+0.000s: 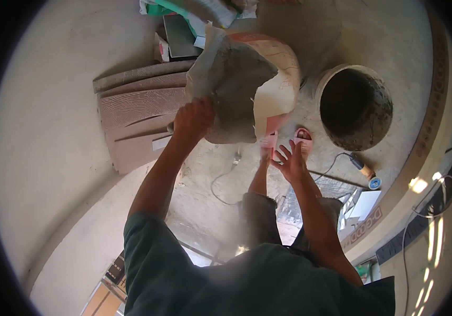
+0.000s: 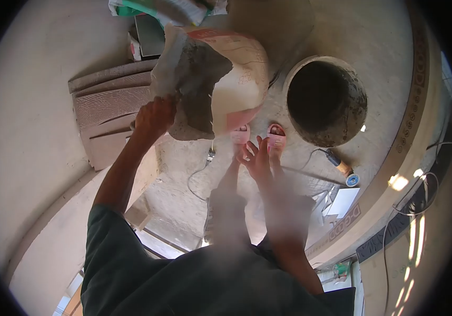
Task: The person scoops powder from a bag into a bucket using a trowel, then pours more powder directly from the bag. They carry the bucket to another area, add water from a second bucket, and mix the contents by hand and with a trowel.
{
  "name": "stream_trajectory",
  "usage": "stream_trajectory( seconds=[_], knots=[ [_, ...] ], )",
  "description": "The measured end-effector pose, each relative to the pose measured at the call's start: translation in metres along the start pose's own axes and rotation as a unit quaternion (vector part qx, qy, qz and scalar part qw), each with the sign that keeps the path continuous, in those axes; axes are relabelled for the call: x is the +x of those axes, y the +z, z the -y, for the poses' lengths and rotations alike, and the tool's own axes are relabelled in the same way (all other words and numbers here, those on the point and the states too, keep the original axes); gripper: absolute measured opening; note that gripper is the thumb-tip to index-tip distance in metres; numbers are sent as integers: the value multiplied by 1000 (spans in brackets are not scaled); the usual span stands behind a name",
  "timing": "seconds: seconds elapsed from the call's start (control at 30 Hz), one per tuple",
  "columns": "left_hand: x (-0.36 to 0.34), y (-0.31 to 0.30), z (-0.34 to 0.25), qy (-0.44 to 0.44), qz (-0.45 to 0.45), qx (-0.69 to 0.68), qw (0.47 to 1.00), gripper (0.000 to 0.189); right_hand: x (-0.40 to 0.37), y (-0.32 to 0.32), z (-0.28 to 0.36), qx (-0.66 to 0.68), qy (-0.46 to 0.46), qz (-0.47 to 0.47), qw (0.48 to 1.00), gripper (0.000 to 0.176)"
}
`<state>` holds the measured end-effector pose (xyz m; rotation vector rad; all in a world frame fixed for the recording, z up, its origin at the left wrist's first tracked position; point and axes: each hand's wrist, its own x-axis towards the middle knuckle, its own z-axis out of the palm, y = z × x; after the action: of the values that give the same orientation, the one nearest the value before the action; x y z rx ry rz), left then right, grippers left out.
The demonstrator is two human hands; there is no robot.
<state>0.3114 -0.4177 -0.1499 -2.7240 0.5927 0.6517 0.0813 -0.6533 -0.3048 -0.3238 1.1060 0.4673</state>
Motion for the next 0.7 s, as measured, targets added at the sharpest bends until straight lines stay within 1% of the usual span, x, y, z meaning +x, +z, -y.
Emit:
stream_trajectory(
  seconds=[0.03, 0.17, 0.23, 0.27, 0.3, 0.33, 0.37, 0.43, 0.47, 0.5, 0.53, 0.6, 0.63, 0.7],
  knots=[
    [15, 2, 6, 10, -14, 2, 1000, 23, 10, 7, -14, -1, -1, 17, 1000, 93],
    [50, 5, 17, 55, -62, 12, 997, 20, 34, 53, -52, 106, 33, 6, 994, 94],
    [45, 21, 25, 73, -3, 25, 997, 17, 76, 50, -77, 28, -117, 111, 987, 90],
    [39, 30, 30, 84, 29, 34, 995, 16, 88, 58, -80, 80, -140, 127, 979, 86],
    [27, 37, 32, 98, 41, 24, 994, 15, 100, 67, -83, 132, -161, 145, 967, 83],
    [10, 42, 31, 115, 50, 12, 992, 14, 95, 84, -70, 269, -135, 125, 945, 78],
    [-1, 47, 29, 132, 56, -3, 990, 13, 91, 90, -64, 282, -154, 129, 938, 77],
    [-13, 62, 27, 162, 25, 10, 986, 12, 88, 101, -55, 304, -194, 144, 922, 76],
    [-14, 64, 28, 173, 10, 19, 985, 11, 87, 103, -55, 295, -203, 170, 918, 77],
    [-10, 64, 27, 188, 8, -28, 982, 11, 87, 103, -54, 286, -212, 196, 914, 77],
    [-3, 70, 25, 199, 38, -38, 979, 11, 85, 103, -54, 276, -221, 219, 909, 78],
    [11, 81, 14, 225, 98, -63, 967, 11, 81, 105, -57, 248, -238, 142, 928, 78],
    [15, 85, 8, 208, 123, -74, 967, 11, 82, 106, -54, 234, -250, 104, 934, 77],
    [21, 78, -9, 174, 174, -104, 964, 12, 88, 93, -44, 235, -241, 117, 934, 74]
  ],
)
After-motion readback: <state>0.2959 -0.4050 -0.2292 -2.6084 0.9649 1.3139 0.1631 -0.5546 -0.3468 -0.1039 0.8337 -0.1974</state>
